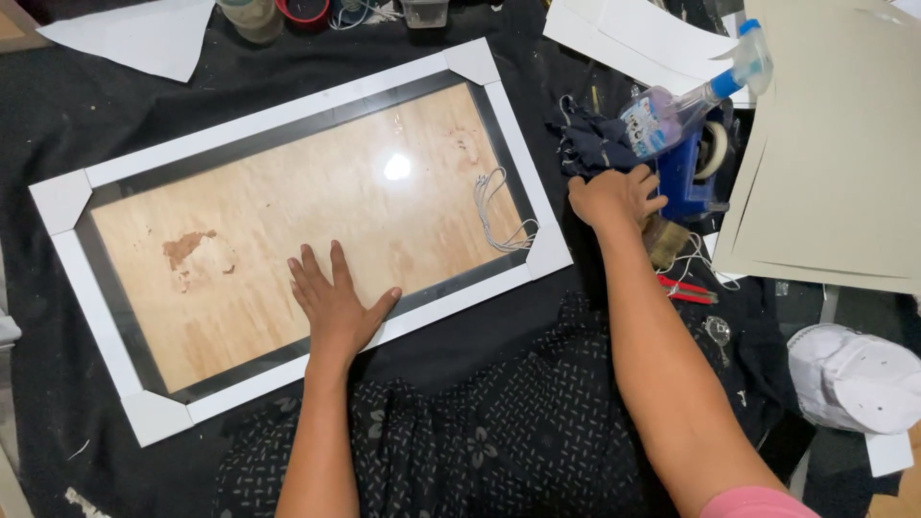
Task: The person scrubs the surface of a wooden frame with a brush, then wipes it with a cloth. They flip the frame over and repeat the scrubbing and wiping on the other side. The person continues to scrub and wipe the frame multiple times.
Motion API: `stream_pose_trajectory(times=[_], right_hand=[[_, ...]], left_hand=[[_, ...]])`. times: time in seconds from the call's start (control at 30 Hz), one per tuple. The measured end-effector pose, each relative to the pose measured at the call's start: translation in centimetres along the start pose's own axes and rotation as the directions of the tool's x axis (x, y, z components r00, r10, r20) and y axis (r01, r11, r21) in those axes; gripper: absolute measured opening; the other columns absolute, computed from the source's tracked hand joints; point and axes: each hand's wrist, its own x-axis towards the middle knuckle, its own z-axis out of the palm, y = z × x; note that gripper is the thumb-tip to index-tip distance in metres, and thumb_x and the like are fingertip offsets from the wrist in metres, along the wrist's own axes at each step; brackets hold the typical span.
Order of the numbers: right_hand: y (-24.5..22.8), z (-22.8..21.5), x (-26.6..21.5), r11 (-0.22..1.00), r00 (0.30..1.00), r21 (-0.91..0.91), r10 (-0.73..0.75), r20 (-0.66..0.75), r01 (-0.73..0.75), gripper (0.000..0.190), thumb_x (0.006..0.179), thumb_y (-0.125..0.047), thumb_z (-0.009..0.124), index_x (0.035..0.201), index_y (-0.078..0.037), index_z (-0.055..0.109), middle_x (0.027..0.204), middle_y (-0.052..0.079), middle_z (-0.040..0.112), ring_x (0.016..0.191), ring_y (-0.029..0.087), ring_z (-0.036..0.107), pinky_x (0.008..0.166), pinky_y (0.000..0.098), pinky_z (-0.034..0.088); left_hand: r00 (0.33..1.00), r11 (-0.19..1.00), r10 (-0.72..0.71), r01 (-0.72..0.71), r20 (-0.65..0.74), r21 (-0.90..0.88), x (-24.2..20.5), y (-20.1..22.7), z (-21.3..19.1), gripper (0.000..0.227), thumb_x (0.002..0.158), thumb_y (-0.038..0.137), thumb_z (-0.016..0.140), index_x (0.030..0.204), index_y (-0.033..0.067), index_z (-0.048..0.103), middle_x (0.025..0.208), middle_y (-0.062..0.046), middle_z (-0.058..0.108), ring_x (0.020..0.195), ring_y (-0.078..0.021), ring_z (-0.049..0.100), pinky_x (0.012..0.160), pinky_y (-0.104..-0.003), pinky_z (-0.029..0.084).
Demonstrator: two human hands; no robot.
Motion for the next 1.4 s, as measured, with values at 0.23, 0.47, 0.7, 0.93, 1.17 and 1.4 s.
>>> stream_pose_trajectory(times=[0.23,0.47,0.7,0.93,1.17,1.4], right_hand=[[1.8,3.4,4.1,0.995,0.956,0.034,-0.084,-0.283,0.097,0.042,0.104,-0.026,0.056,0.133,0.004,0.061,0.145,0.023,0.05,0.138,0.037,0.033,0.11,0.0606,0.01],[2.8,-1.2,3.5,0.834,0.355,0.198,0.002,-0.935,0.516,0.061,0.093,-0.016,0.07,0.146,-0.008,0.041,0.145,0.014,0.042,0.137,0.039,0.053,0.109,0.0621,0.044],[4.4,-2.4,3.8,0.558,0.082,0.044,-0.044,-0.996,0.829,0.052,0.108,-0.002,0.055,0.155,-0.018,0.04,0.152,0.011,0.043,0.141,0.036,0.058,0.114,0.0501,0.056],[6.4,-3.5,1.4,0.416,0.211,0.178,-0.032,-0.977,0.892,0.035,0.106,0.001,0.053,0.141,-0.003,0.052,0.135,0.015,0.059,0.128,0.032,0.061,0.109,0.0445,0.054],[4.7,-1.2,-3.5,-0.225,0.881,0.92,-0.286,-0.377,0.32,0.031,0.086,-0.003,0.062,0.114,-0.002,0.074,0.093,0.009,0.074,0.082,0.014,0.073,0.075,0.0263,0.063],[2.1,1.8,-12.6,0.013,0.595,0.996,-0.803,-0.039,0.083,0.055,0.073,0.016,0.053,0.123,0.002,0.071,0.084,0.007,0.07,0.066,0.009,0.064,0.058,0.0205,0.053]], left_hand=[[0.999,1.0,0.016,-0.018,-0.049,-0.026,-0.5,0.0,0.0,0.112,0.084,0.058,0.075,0.167,0.0097,0.017,0.169,-0.025,-0.002,0.156,-0.0455,-0.011,0.125,-0.06,-0.001],[0.987,0.993,0.112,-0.115,-0.114,-0.016,0.7,-2.4,1.7,0.105,0.091,0.065,0.058,0.165,0.009,0.007,0.169,-0.023,-0.009,0.154,-0.0441,-0.017,0.122,-0.062,-0.002],[0.984,0.992,0.122,-0.126,-0.132,-0.019,1.0,-2.5,2.2,0.105,0.091,0.066,0.057,0.165,0.0091,0.009,0.169,-0.024,-0.006,0.154,-0.0442,-0.014,0.122,-0.062,-0.003],[0.967,0.984,0.162,-0.173,-0.194,-0.04,-0.3,-2.0,2.8,0.1,0.094,0.063,0.056,0.164,0.0052,0.013,0.169,-0.025,0.003,0.155,-0.0429,-0.008,0.123,-0.061,0.004],[0.968,0.789,0.158,-0.242,-0.194,-0.565,-5.9,3.5,2.1,0.097,0.096,0.048,0.07,0.161,-0.0023,0.02,0.158,-0.033,0.033,0.143,-0.0478,0.041,0.114,-0.061,0.04],[0.985,0.121,0.164,-0.064,-0.044,-0.991,-5.7,4.8,6.5,0.096,0.098,0.053,0.066,0.161,-0.0044,0.021,0.148,-0.035,0.049,0.128,-0.0451,0.06,0.105,-0.051,0.053]])
